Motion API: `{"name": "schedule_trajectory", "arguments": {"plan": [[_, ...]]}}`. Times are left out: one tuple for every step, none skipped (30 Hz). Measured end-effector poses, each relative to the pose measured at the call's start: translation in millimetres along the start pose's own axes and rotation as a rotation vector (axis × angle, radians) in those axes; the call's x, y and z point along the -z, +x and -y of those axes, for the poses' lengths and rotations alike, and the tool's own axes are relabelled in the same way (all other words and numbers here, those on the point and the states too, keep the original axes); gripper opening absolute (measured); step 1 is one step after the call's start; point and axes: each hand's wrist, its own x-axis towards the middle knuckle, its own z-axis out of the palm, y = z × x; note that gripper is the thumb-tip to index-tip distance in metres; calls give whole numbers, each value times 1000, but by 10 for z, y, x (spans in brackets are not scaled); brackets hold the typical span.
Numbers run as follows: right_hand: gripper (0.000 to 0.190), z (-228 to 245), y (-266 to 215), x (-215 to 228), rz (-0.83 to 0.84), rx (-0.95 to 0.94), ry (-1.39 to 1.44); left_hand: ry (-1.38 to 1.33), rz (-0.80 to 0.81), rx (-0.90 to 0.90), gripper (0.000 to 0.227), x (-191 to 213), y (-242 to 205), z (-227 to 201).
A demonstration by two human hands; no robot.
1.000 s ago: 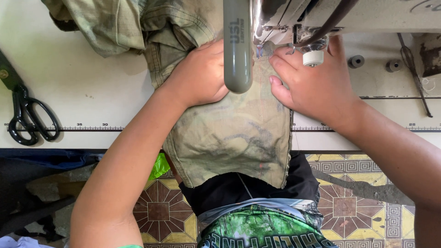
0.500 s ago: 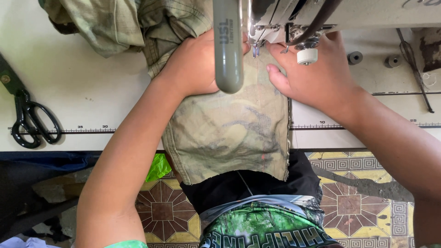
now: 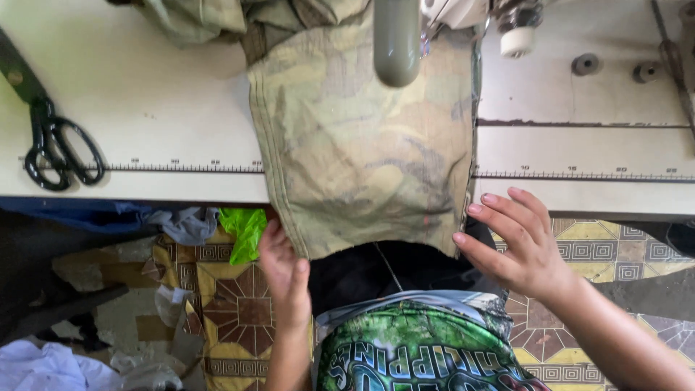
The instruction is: Trimming a long strip of fabric from camouflage trousers using scissors at a sewing workstation.
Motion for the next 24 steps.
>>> {"name": "schedule_trajectory", "arguments": {"plan": [[30,-15,95,31,-5,6,7,5,-8,-5,95,-23,-30,-7],[26,-28,194,67,25,77,-31,-100,55,50,93,-46,-58,-20],[22,-45,294,117,58,145,-70,-206,120,109,92,-81,-86,-34],[22,-26,362,157,57,150,-64,-203,112,107,92,-85,-55,-67],[14,-24,426,208,86,176,-55,-152,24,166,69,-111,-22,-77],[7,-26,493,261,115,203,-47,-102,-65,224,47,-141,14,-91],[7,-23,512,279,112,213,-51,-108,-69,216,47,-135,34,-121],[10,-30,534,296,97,238,-50,-80,-117,140,29,-134,61,-151],[12,-23,544,307,83,257,-48,-49,-163,70,13,-123,82,-178],[12,-12,552,288,82,262,-49,-52,-165,66,13,-127,50,-270],[10,1,556,286,11,230,-20,-2,-165,16,20,-140,19,-364],[9,14,560,285,-60,199,8,48,-164,-34,31,-154,-12,-460],[9,20,548,284,-61,206,1,40,-164,-41,31,-134,-38,-403],[10,29,537,281,-87,190,2,57,-170,-112,32,-112,-64,-345],[13,48,524,272,-111,171,11,79,-180,-178,53,-78,-109,-298],[13,26,529,272,-111,177,11,77,-184,-181,53,-86,-55,-325],[13,21,517,276,-101,177,13,213,-36,-400,75,-88,-15,-349],[14,11,503,275,-90,177,16,349,115,-617,108,-92,30,-367],[14,11,506,288,-85,174,16,346,117,-611,108,-45,77,-349],[12,12,510,298,-75,181,6,660,110,-746,72,4,126,-330],[10,11,520,298,-68,191,-2,980,101,-874,42,61,175,-312],[10,13,490,296,-64,191,0,979,101,-869,42,59,220,-366],[10,11,471,288,-46,196,12,1014,100,-962,35,60,276,-428],[11,8,456,285,-29,201,23,1049,100,-1056,31,60,332,-495]]}}
